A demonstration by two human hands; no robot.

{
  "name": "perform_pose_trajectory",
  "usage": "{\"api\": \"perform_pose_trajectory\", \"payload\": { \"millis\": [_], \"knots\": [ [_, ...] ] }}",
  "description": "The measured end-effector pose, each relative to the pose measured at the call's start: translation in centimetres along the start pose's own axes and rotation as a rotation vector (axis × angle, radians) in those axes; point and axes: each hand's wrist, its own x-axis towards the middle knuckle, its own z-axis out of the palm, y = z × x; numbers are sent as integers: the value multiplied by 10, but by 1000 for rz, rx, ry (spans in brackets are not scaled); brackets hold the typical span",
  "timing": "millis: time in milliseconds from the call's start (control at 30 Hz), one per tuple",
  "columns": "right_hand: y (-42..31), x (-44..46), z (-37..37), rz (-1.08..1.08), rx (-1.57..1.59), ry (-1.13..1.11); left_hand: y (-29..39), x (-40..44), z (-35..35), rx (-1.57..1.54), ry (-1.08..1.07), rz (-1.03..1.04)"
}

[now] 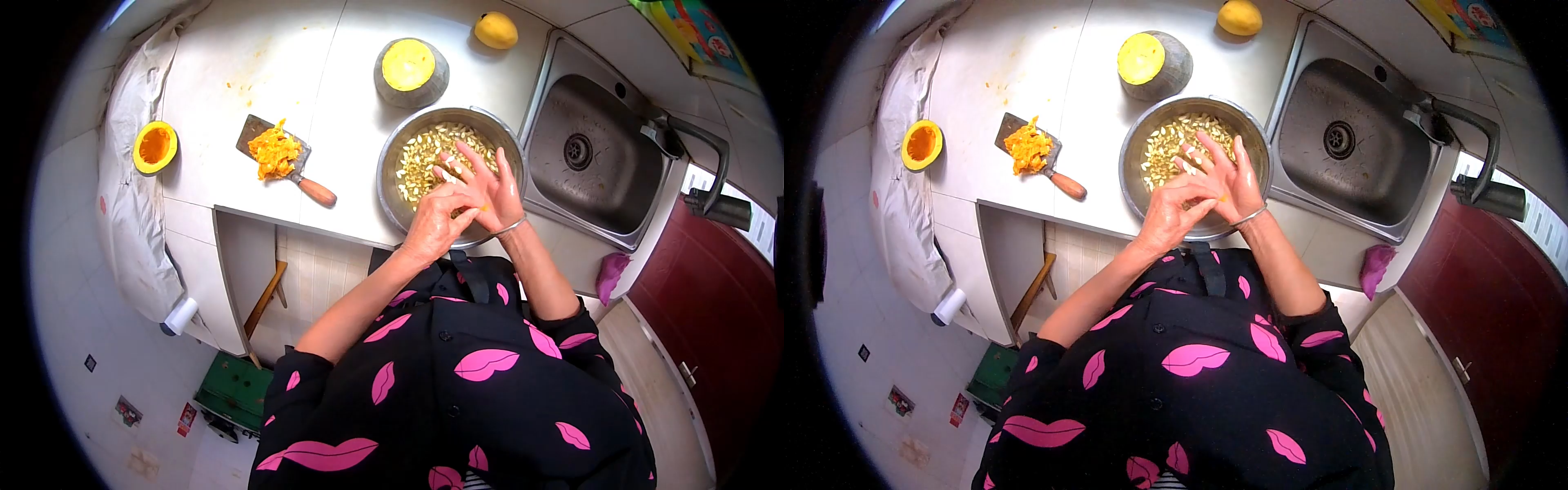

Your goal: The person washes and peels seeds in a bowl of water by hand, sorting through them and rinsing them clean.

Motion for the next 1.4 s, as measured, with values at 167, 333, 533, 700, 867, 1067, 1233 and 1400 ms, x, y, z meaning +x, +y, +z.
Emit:
{"api": "perform_pose_trajectory", "payload": {
  "millis": [167, 333, 533, 700, 867, 1067, 1233, 1400],
  "knots": [
    [11, 5, 1, -24, -131, 86, -4, -2, 8, 93, -1, 13],
    [19, 6, 5, -48, -138, 138, -14, 2, 2, 58, -12, -99],
    [7, 4, 0, -5, -184, 117, -18, 8, -78, -265, 265, -351],
    [-4, -1, -9, 0, -319, 152, -52, -4, -192, 251, 686, -134],
    [-8, -2, -19, 1, -650, 371, -75, -11, -251, 980, 510, 10],
    [0, 1, -45, -483, -2033, 303, -72, -3, -262, 1145, 443, -84],
    [10, -3, -49, -451, -2347, 173, -70, 0, -263, 1200, 438, -44],
    [-7, -7, -42, -468, -2310, 98, -78, -7, -266, 1085, 406, -211]
  ]
}}
